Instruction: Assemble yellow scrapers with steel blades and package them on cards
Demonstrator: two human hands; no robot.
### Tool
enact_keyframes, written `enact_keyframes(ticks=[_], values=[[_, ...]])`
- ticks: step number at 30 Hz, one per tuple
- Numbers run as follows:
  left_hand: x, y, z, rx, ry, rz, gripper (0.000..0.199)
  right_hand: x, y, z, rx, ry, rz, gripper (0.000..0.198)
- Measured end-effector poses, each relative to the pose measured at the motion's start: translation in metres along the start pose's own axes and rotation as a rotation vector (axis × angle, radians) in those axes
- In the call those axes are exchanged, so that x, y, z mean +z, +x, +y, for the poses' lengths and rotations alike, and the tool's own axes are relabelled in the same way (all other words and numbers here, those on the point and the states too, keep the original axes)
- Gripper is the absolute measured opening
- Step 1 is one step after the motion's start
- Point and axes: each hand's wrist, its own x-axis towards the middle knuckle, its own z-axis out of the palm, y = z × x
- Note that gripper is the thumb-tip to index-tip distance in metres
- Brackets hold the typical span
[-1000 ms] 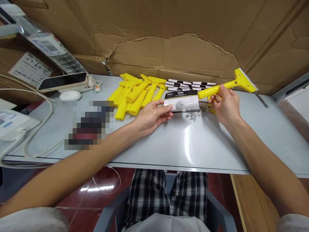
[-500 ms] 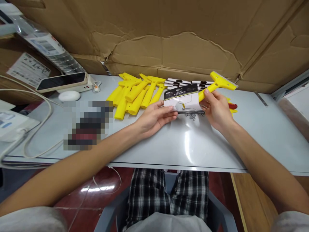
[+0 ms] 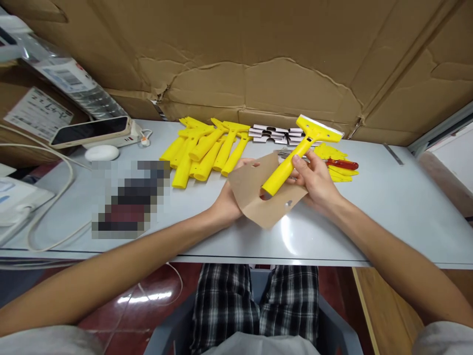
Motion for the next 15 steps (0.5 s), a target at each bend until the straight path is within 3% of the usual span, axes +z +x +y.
enact_keyframes(ticks=[4,8,11,13,15], values=[[-0.014,0.015,-0.001,0.365,0.289,-0.011,0.094,-0.001,0.0,-0.004,0.001,0.004,0.091,0.095],[-0.022,0.021,0.012,0.574,0.445,-0.139,0.074,-0.01,0.006,-0.004,-0.022,0.02,0.207,0.096],[-0.023,0.018,0.022,0.573,0.621,-0.295,0.054,-0.018,0.011,0.0,-0.045,0.02,0.236,0.092],[-0.019,0.017,0.025,0.471,0.625,-0.258,0.031,-0.021,0.012,0.002,-0.039,0.022,0.2,0.09],[-0.015,0.017,0.025,0.335,0.463,-0.155,0.025,-0.022,0.013,0.002,-0.025,0.03,0.143,0.09]])
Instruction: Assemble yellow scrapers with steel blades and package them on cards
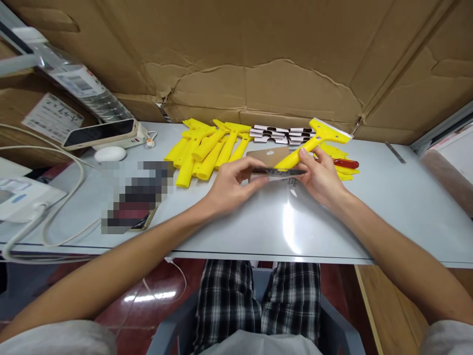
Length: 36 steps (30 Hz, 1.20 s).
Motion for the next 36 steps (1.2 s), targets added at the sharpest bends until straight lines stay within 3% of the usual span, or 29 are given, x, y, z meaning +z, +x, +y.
enact_keyframes(ticks=[2,4,8,16,21,25,27,32,34,36], values=[[0.004,0.002,0.0,-0.149,-0.216,0.056,0.036,0.001,0.0,-0.002,-0.001,0.003,-0.037,0.091],[0.006,0.004,0.001,-0.298,-0.383,0.033,0.045,0.002,0.0,-0.006,-0.008,-0.02,-0.052,0.091],[0.009,0.002,0.005,-0.464,-0.45,-0.005,0.038,0.004,-0.003,-0.01,0.025,-0.074,-0.093,0.09],[0.014,-0.003,0.009,-0.43,-0.503,0.003,0.043,0.004,-0.009,-0.013,0.039,-0.141,-0.138,0.087],[0.012,-0.005,0.014,-0.406,-0.25,-0.007,0.07,0.003,-0.012,-0.007,0.03,-0.177,-0.185,0.084],[0.015,-0.008,0.014,-0.364,-0.238,0.007,0.064,0.003,-0.011,-0.003,-0.074,-0.277,-0.182,0.074],[0.017,-0.009,0.014,-0.389,-0.295,0.01,0.061,0.0,-0.01,-0.004,-0.062,-0.298,-0.194,0.074],[0.02,-0.008,0.016,-0.428,-0.433,0.104,0.061,-0.009,-0.008,-0.006,0.106,-0.249,-0.457,0.099],[0.02,-0.008,0.016,-0.427,-0.434,0.142,0.066,-0.009,-0.009,-0.007,0.102,-0.238,-0.552,0.113],[0.02,-0.009,0.015,-0.425,-0.42,0.161,0.069,-0.006,-0.01,-0.006,0.067,-0.244,-0.563,0.119]])
